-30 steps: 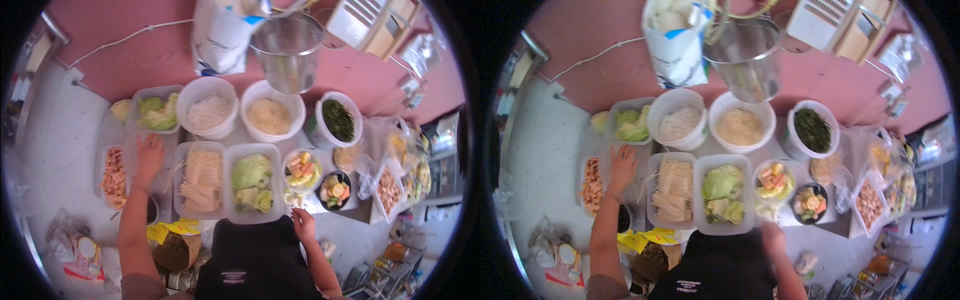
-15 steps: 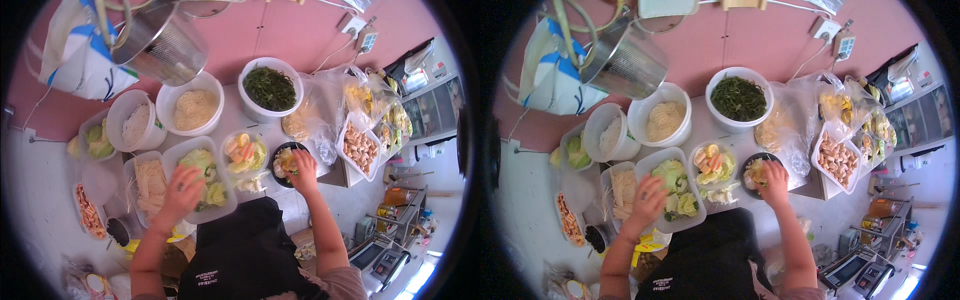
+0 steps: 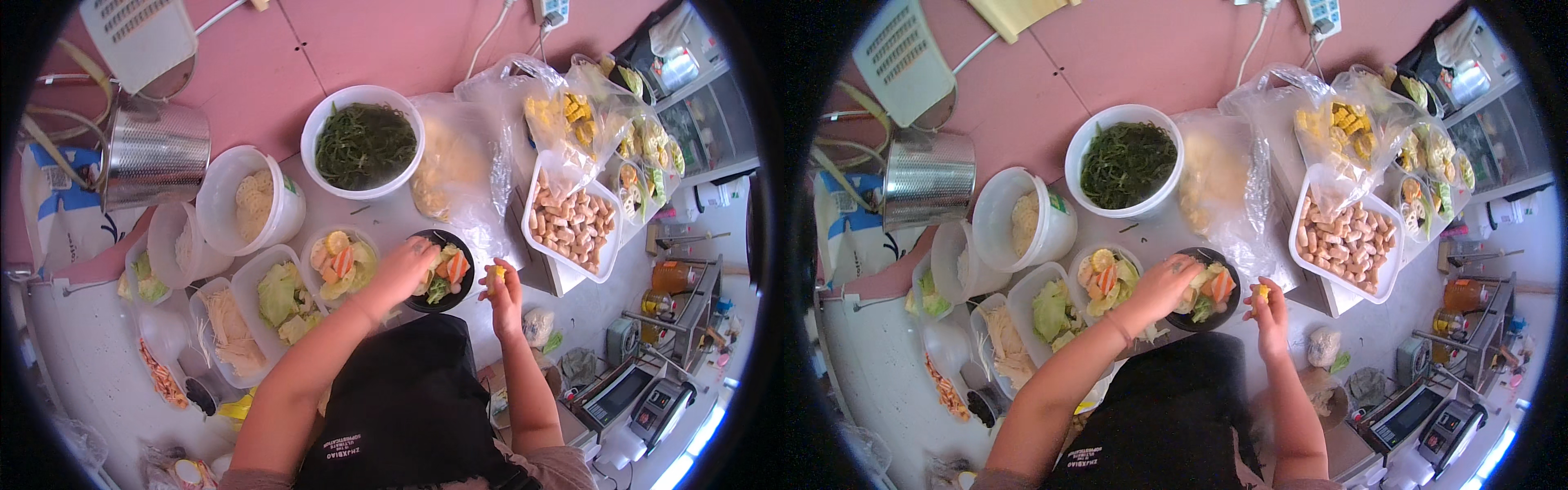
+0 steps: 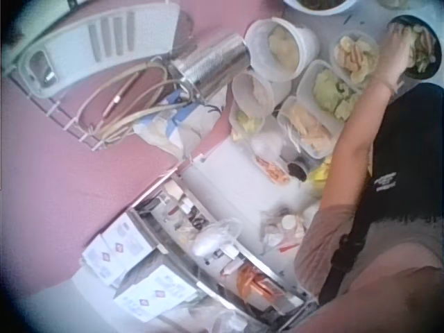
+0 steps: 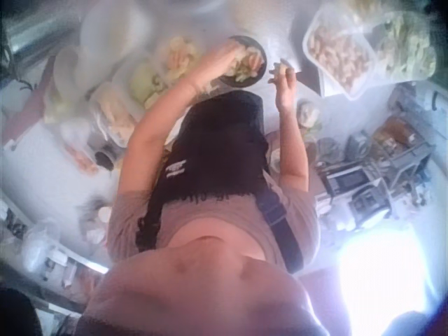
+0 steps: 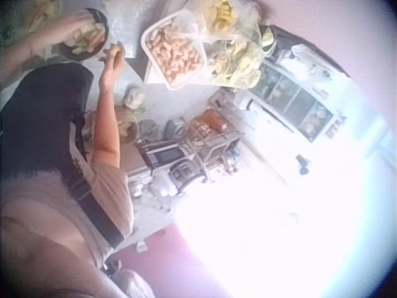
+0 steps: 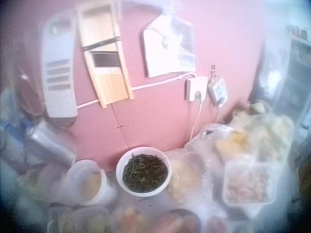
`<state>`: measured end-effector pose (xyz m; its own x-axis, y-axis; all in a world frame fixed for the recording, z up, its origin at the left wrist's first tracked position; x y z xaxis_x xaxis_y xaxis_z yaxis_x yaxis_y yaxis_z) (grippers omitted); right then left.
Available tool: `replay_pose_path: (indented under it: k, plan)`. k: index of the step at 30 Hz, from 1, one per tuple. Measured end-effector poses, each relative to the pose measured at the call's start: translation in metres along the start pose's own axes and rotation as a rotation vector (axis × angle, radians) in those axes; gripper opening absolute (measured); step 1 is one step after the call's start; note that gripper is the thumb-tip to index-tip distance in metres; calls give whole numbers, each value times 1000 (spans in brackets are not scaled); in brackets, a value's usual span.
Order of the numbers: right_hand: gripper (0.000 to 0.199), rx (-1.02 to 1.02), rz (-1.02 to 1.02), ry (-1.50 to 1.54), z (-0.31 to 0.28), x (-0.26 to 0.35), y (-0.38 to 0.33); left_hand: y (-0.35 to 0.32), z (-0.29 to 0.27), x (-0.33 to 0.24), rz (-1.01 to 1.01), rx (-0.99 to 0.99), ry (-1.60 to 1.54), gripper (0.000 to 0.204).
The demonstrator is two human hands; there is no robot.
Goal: The person assembles salads by hand, placing lettuce, noodles, and other ingredients into small black bowls. They repeatedly reach into containers to pick up ingredients and arrange them in the bowls.
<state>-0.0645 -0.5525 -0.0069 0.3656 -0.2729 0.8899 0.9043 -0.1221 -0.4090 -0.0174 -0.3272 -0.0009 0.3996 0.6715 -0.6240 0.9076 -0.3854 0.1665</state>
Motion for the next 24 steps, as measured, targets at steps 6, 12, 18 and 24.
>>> replay_pose_path:
  k: [6, 12, 18, 24]
  plan:
    - [36, -19, -66, -273, 6, -10, -7, -1, -12, 24, -470, -87, -461, 26]
    - [38, 36, -491, -737, 42, 12, -8, -8, -37, 13, -450, -242, -444, 29]
    - [50, 151, -831, -1051, 61, -4, 6, -17, -30, -22, -182, -39, -204, 36]
    - [53, 246, -1000, -1257, 71, -26, 2, -111, -137, 20, -282, -575, 69, 29]
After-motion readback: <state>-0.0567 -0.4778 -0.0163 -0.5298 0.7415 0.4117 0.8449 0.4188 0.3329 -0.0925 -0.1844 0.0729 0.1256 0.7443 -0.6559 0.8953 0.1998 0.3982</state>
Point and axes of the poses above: each hand's wrist, its own y-axis towards the middle knuckle, its own z-axis out of the palm, x = y × z, the point moved 2 cm from there along y, towards the middle knuckle, and after that the axes turned 6 degrees about -x, right-handed, at the moved point
